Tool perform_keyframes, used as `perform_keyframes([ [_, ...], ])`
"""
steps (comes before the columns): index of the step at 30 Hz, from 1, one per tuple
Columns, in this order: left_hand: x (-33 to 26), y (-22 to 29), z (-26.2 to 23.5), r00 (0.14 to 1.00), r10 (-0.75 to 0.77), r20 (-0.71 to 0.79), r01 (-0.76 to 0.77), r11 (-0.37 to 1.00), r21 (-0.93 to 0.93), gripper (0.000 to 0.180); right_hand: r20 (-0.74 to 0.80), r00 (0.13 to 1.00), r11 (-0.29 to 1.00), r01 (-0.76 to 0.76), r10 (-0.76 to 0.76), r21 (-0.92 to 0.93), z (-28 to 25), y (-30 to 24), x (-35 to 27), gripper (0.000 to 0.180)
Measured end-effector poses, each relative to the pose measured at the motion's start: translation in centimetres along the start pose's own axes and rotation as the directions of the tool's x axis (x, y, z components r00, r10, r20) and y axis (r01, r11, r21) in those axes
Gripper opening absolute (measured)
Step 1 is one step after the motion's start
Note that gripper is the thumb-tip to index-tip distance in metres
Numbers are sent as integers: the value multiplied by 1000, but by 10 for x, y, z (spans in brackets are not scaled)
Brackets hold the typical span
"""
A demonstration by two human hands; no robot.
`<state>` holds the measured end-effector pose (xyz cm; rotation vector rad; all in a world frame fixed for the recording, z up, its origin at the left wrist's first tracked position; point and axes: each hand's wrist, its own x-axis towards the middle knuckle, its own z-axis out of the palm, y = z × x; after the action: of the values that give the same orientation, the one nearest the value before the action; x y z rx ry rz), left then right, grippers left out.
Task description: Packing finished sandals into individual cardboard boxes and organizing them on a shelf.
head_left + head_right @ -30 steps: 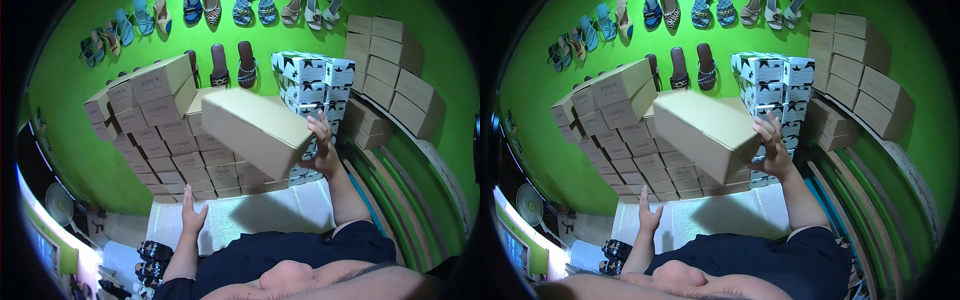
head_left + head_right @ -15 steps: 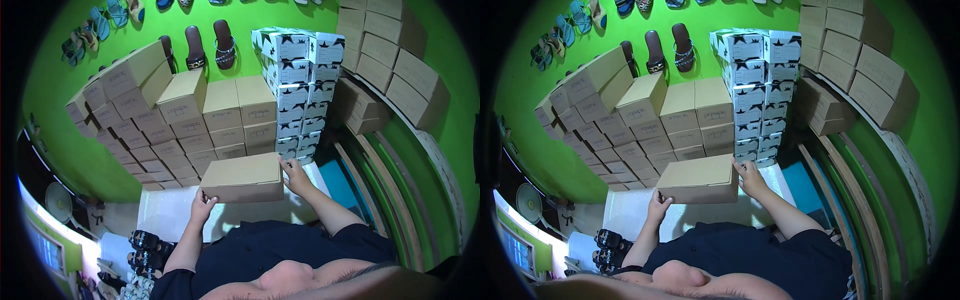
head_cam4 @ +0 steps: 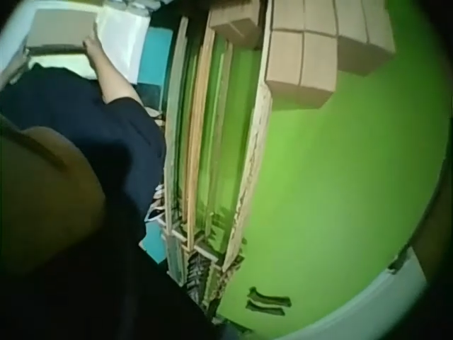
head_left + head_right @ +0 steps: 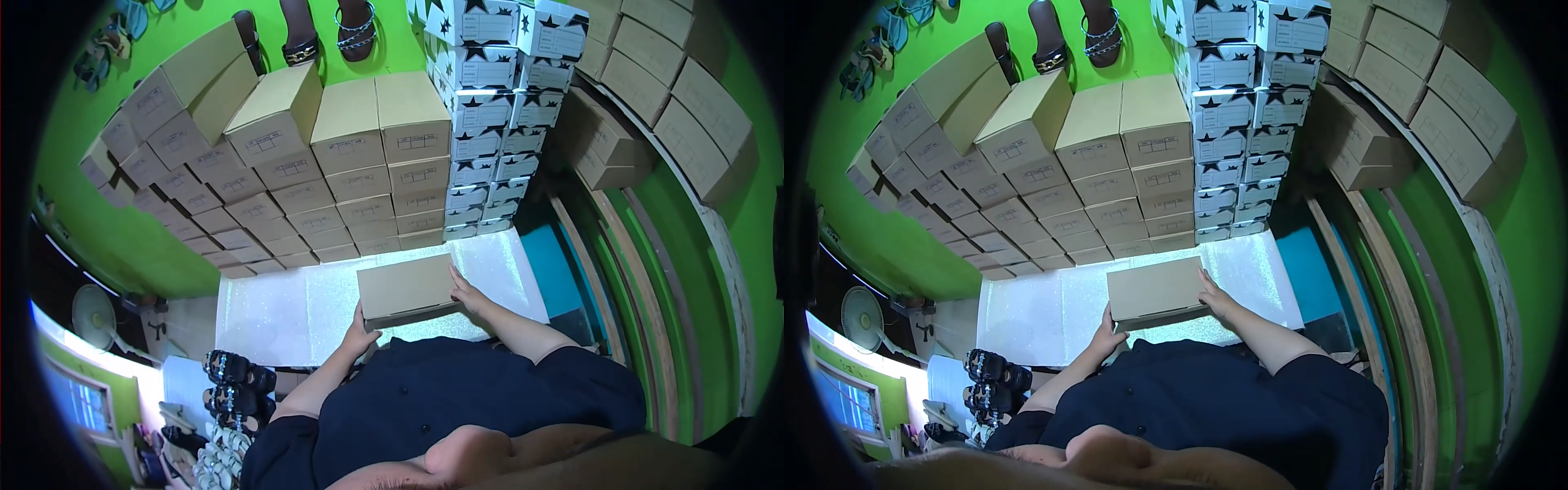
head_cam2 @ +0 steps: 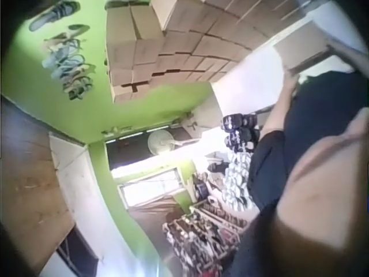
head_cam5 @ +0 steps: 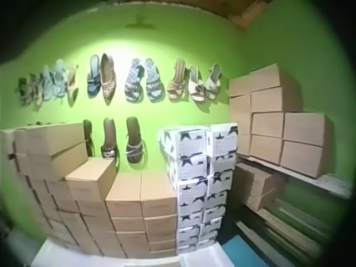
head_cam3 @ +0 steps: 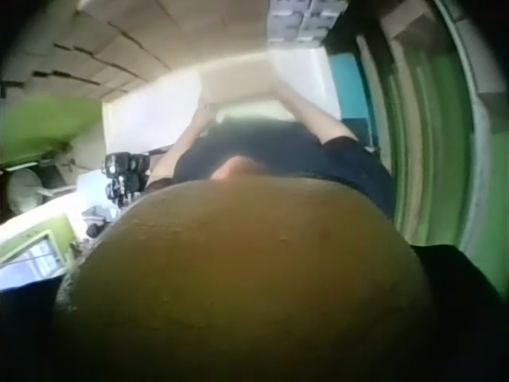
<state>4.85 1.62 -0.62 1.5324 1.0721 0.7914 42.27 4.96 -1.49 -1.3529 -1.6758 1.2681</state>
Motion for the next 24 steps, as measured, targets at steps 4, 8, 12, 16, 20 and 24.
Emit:
perform_keyframes([
  [4,-8,-1,6,993,-73,89,65,994,92,106,26,999,996,-42,44,-83,3,6,-8,78],
  [8,4,-4,3,983,-124,-137,148,973,180,88,-62,994,966,-107,95,-235,14,-25,-20,76],
  [12,33,29,-3,992,-31,-126,108,732,672,76,-78,995,641,-15,-70,-767,34,-44,-34,69],
  [16,63,59,7,990,-77,118,-64,505,861,73,141,959,489,248,-245,-836,46,-42,-43,55],
  [20,79,53,20,984,-125,126,-78,337,938,92,138,948,493,269,-285,-827,50,-42,-48,47],
  [24,79,74,30,970,-199,137,-94,208,974,110,154,963,529,250,-220,-811,46,-49,-51,47],
])
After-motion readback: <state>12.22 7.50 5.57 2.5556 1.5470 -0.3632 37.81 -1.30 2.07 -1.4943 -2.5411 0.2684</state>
